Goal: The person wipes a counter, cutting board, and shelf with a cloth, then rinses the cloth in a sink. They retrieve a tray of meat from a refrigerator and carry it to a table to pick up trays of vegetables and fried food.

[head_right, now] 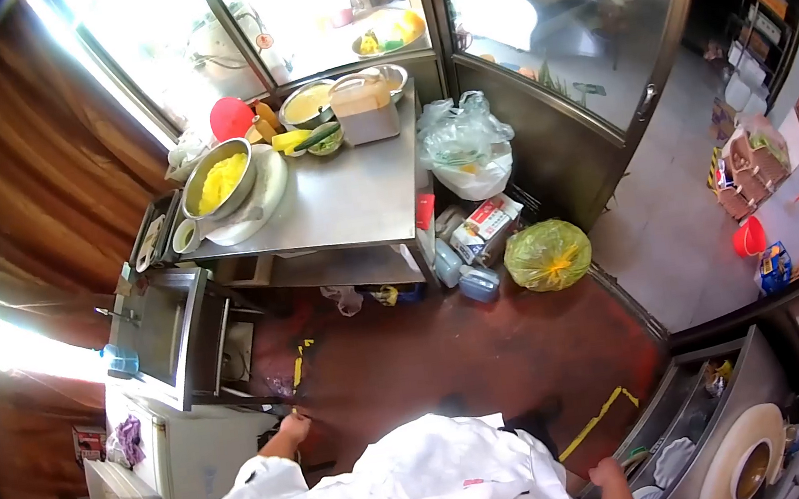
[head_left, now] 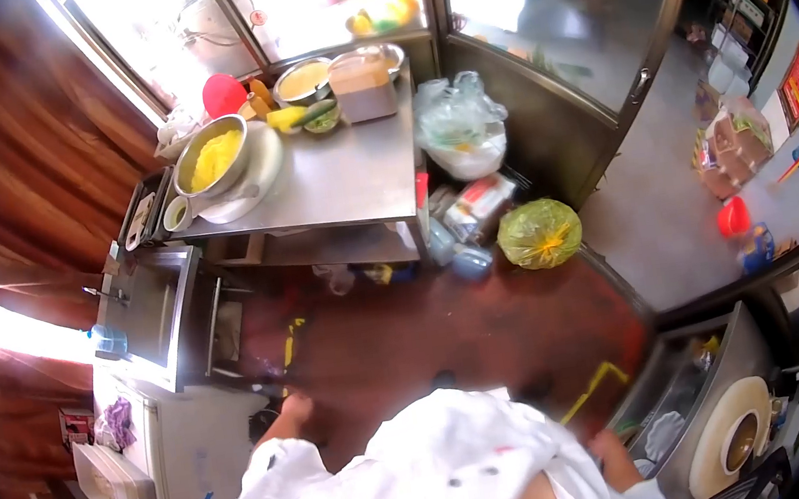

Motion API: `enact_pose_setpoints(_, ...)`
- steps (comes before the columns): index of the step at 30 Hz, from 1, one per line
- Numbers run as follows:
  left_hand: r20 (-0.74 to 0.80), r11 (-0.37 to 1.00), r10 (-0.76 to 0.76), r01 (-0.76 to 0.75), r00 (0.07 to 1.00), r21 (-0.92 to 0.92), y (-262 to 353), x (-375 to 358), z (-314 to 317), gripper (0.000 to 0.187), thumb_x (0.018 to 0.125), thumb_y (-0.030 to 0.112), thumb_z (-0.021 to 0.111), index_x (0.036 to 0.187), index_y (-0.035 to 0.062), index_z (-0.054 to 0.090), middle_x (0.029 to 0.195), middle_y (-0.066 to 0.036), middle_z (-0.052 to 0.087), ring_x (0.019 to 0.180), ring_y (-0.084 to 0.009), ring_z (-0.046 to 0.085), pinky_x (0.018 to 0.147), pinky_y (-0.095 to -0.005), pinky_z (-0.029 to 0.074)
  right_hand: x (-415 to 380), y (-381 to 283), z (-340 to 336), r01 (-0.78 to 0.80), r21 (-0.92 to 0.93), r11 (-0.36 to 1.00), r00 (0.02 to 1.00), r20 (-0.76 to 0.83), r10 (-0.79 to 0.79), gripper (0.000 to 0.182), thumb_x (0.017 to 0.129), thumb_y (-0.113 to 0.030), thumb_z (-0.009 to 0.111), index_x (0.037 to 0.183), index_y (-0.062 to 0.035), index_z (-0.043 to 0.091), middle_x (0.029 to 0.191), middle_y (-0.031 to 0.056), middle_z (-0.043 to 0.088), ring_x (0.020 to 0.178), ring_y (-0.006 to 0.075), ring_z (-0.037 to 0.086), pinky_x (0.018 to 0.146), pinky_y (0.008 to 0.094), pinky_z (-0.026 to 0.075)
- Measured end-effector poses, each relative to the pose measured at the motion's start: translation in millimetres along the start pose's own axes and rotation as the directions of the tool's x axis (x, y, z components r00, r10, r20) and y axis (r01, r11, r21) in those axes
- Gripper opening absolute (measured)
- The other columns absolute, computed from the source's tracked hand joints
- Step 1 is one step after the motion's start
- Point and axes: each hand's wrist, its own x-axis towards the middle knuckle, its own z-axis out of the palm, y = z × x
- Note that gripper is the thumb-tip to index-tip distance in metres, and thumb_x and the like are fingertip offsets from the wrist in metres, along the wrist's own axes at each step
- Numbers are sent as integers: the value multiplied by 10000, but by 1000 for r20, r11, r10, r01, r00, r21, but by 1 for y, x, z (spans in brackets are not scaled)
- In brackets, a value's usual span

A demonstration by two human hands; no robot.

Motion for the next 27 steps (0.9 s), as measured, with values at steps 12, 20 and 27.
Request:
enact_pose_setpoints(12,399,900,-65,226,915,-373,87,-49,-53,329,907,222,573,1146,7,645,1015,-130,682,943,-260,649,850,-338,522,239,-237,-412,154,473,867,987,-117,-111,300,872,-322,636,893,-31,707,887,204,689,826,374,664,744,439,527)
enact_pose_setpoints(20,340,898,-126,252,932,-360,48,101,-83,389,908,294,643,1189,25,630,1066,-146,686,1005,-272,653,916,-364,506,388,-455,-642,493,433,754,869,-207,-450,383,890,-342,617,1094,-25,687,1051,200,697,986,363,667,863,416,526)
enact_pose_setpoints(27,-138,780,222,-260,965,-568,195,283,-253,421,925,303,656,1240,31,593,1123,-186,680,1067,-287,659,932,-363,515,405,-575,-743,616,443,651,775,-194,-601,420,925,-344,593,1167,-5,648,1089,195,694,1013,339,666,894,394,519)
